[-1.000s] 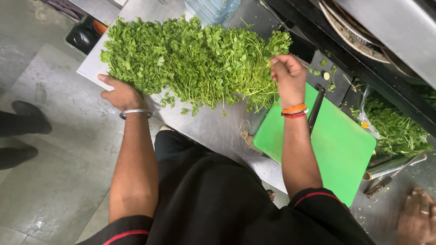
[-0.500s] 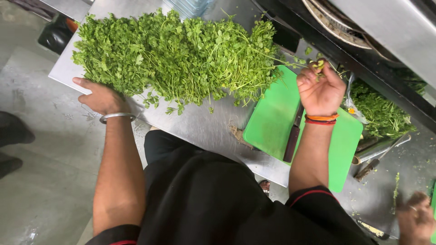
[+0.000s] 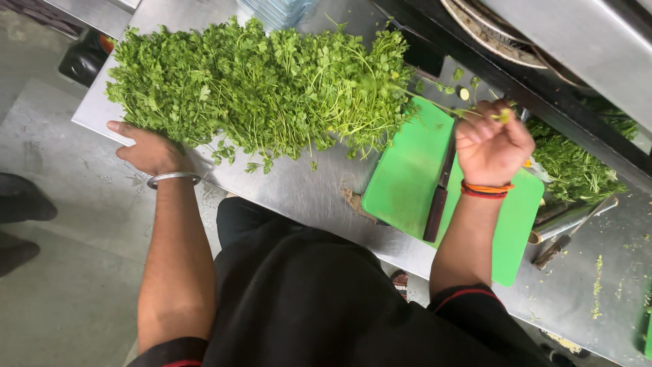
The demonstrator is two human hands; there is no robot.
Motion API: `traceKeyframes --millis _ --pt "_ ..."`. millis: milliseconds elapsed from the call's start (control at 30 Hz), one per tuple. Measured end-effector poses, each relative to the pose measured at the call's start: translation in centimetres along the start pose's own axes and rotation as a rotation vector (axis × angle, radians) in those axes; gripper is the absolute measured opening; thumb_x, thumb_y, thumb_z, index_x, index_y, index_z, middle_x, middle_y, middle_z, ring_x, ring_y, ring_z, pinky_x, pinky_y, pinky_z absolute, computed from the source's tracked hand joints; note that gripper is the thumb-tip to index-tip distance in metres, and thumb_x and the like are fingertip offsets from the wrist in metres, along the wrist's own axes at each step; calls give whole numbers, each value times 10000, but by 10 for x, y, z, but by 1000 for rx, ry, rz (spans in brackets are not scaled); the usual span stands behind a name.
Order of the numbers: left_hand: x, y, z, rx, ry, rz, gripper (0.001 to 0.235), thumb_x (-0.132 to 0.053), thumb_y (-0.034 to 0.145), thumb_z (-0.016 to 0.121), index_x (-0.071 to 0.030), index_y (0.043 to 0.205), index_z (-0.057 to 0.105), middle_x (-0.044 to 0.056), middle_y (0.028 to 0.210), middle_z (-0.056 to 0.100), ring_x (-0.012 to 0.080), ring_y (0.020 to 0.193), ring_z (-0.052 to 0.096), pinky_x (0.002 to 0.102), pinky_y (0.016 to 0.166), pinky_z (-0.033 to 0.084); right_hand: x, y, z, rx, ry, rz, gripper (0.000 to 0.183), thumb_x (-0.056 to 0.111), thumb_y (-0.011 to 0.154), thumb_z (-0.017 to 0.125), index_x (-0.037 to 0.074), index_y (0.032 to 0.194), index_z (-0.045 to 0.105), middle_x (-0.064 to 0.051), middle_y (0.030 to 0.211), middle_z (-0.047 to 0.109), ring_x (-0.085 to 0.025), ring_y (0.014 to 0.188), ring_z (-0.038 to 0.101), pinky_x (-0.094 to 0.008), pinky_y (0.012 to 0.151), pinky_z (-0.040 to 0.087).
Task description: The person gathers a large pile of green leafy vegetables on a stainless steel countertop and repeatedly sorts through them by hand, separating stems and leaves. The person uses both hands to lift, spread, and arrange the greens across the surface.
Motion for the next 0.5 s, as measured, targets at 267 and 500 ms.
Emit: traceKeyframes --millis 267,500 --pt "9 12 2 -83 27 20 898 -716 917 452 86 1319 495 312 1209 667 396 1064 709 422 936 574 118 -2 -101 -28 -182 -362 272 308 995 606 53 977 696 -92 895 713 -196 862 646 -319 793 516" --pt "10 15 6 -25 -30 10 895 -730 907 434 69 1303 513 287 1228 674 384 1077 720 413 942 580 190 -47 -188 -746 -1386 -945 285 -36 888 661 17 1167 636 -61 1107 732 -185 972 705 -325 873 607"
Point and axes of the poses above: each hand's wrist, its own y-axis towards the middle knuckle, its own z-axis out of the palm, x = y × z, the point moved 5 cm from there along y, towards the middle knuckle
